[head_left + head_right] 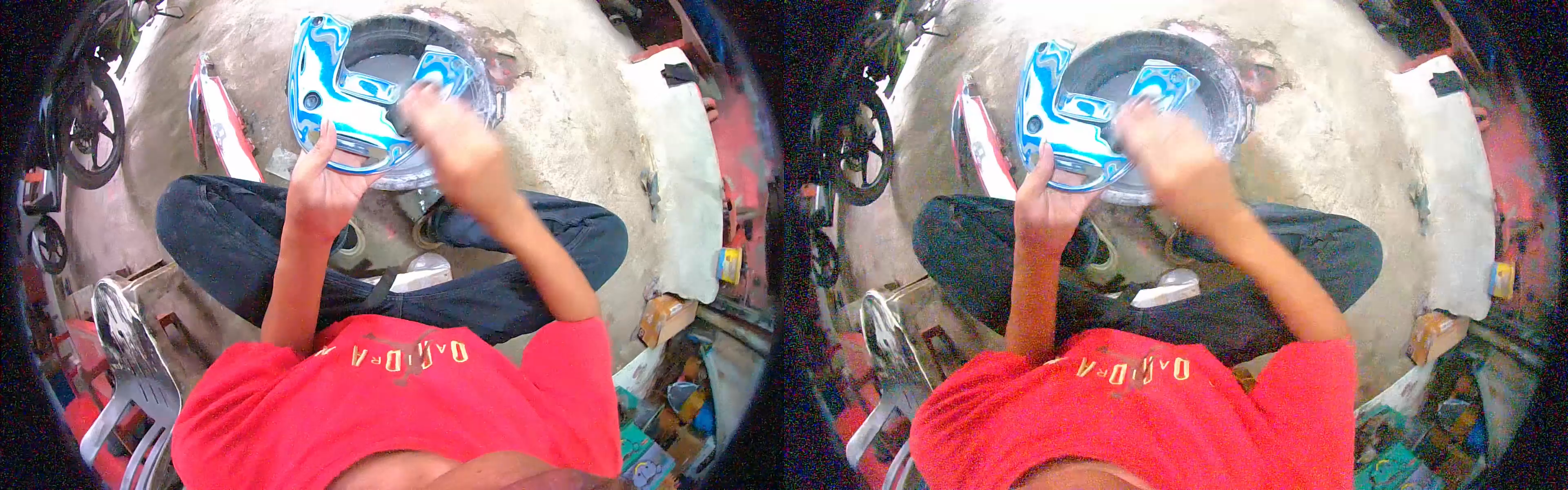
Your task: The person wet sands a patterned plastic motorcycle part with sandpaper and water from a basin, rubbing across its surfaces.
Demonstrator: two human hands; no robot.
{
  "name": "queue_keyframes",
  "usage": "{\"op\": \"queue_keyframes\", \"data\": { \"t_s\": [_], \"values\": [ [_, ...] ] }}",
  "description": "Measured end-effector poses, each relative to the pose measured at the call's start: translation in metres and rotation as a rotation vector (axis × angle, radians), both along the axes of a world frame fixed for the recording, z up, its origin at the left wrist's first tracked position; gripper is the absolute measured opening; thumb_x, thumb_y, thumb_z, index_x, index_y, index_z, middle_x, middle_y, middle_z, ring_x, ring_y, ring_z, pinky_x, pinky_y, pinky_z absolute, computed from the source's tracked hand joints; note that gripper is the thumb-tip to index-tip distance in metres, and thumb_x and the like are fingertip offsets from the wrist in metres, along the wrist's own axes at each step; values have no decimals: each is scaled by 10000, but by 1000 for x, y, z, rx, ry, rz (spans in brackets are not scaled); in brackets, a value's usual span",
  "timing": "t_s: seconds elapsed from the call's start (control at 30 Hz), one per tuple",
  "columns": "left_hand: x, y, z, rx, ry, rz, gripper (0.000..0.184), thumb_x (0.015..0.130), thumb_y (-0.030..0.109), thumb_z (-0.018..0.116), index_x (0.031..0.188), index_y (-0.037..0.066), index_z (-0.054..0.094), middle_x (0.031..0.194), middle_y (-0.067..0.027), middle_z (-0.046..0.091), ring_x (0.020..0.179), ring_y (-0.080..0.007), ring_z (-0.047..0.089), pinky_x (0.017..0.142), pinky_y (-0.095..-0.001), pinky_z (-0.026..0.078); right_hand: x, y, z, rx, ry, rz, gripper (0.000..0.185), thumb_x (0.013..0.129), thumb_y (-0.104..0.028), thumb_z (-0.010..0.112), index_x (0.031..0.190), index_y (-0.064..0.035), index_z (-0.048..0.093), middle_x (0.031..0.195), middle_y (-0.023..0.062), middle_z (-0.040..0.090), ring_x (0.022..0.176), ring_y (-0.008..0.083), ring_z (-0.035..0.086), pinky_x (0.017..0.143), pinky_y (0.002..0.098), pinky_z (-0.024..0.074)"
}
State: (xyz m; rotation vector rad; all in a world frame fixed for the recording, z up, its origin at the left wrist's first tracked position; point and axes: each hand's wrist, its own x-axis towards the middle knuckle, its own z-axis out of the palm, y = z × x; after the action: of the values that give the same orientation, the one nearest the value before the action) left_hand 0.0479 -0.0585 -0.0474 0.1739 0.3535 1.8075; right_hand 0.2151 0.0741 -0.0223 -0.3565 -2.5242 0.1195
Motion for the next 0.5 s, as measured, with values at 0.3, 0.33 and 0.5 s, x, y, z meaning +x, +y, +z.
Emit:
{"op": "queue_keyframes", "data": {
  "t_s": [0.3, 0.33, 0.5],
  "values": [
    [0, 0, 2, 29, -59, -18, 436, 1091, 252, 368, 1472, 40, 354, 1500, -201, 426, 1377, -374, 433, 1135, -623, 333, 5, 47, -2, 44, 65, -157, 390, 887, -17, 567, 1273, -28, 616, 1236, 177, 665, 1136, 344, 647, 959, 427, 523],
    [-1, 2, 3, -17, -35, -4, 438, 1090, 253, 370, 1477, 48, 352, 1501, -196, 428, 1377, -374, 434, 1130, -627, 337, 4, 26, -2, 24, 39, -76, 419, 866, -8, 572, 1282, -30, 615, 1262, 178, 659, 1160, 326, 645, 977, 424, 518],
    [-11, 0, -8, 1, 21, 24, 437, 1085, 258, 390, 1474, 61, 370, 1493, -188, 447, 1374, -367, 444, 1119, -635, 352, -8, -15, -7, 34, 91, 258, 451, 863, -84, 558, 1310, -30, 586, 1233, 167, 666, 1078, 333, 662, 928, 420, 542]
  ]
}}
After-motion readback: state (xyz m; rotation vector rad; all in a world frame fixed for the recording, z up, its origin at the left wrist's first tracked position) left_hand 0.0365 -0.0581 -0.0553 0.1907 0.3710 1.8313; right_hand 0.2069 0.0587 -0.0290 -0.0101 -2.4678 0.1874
